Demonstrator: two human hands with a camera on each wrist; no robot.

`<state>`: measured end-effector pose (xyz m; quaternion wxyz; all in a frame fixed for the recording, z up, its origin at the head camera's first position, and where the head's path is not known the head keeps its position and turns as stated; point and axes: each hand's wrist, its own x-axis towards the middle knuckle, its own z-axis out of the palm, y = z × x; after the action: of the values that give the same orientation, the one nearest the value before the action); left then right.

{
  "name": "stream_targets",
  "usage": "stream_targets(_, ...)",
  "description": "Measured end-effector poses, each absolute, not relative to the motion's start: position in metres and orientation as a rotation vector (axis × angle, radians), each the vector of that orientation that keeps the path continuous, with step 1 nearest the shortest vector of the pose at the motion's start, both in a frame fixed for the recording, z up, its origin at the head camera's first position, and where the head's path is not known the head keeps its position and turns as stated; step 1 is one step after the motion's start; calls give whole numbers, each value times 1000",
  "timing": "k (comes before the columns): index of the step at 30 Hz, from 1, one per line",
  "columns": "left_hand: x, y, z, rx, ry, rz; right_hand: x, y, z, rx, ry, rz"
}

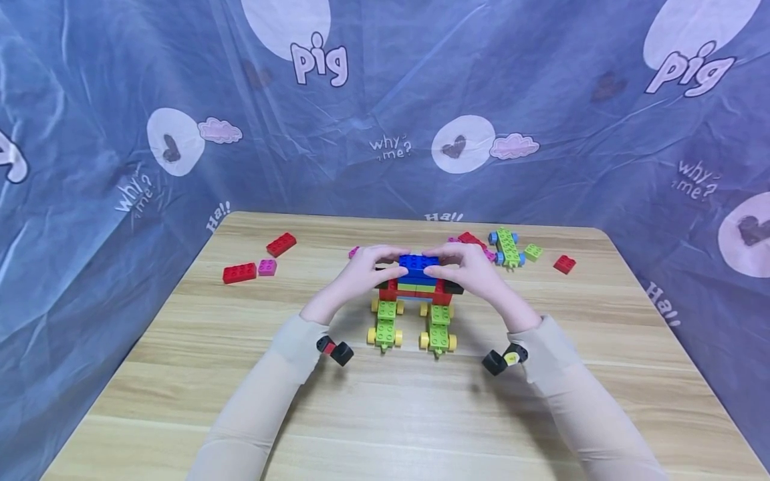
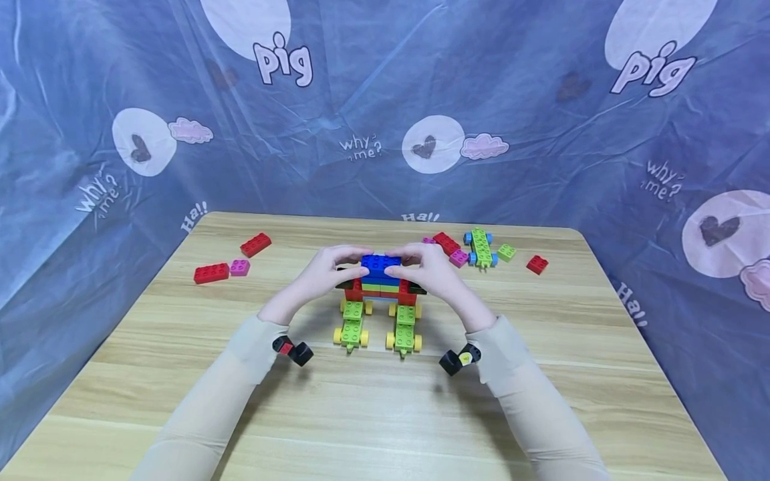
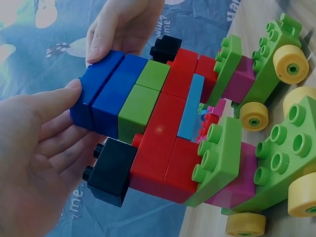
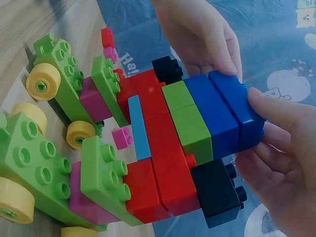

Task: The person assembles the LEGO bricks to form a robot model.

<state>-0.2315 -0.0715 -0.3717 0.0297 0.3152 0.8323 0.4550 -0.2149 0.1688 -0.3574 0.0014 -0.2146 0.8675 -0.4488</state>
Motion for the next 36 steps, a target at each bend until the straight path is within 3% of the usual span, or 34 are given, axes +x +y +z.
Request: stream_targets(36, -233, -73, -370, 977, 2490, 1437, -217, 168, -354, -613, 2697, -1343)
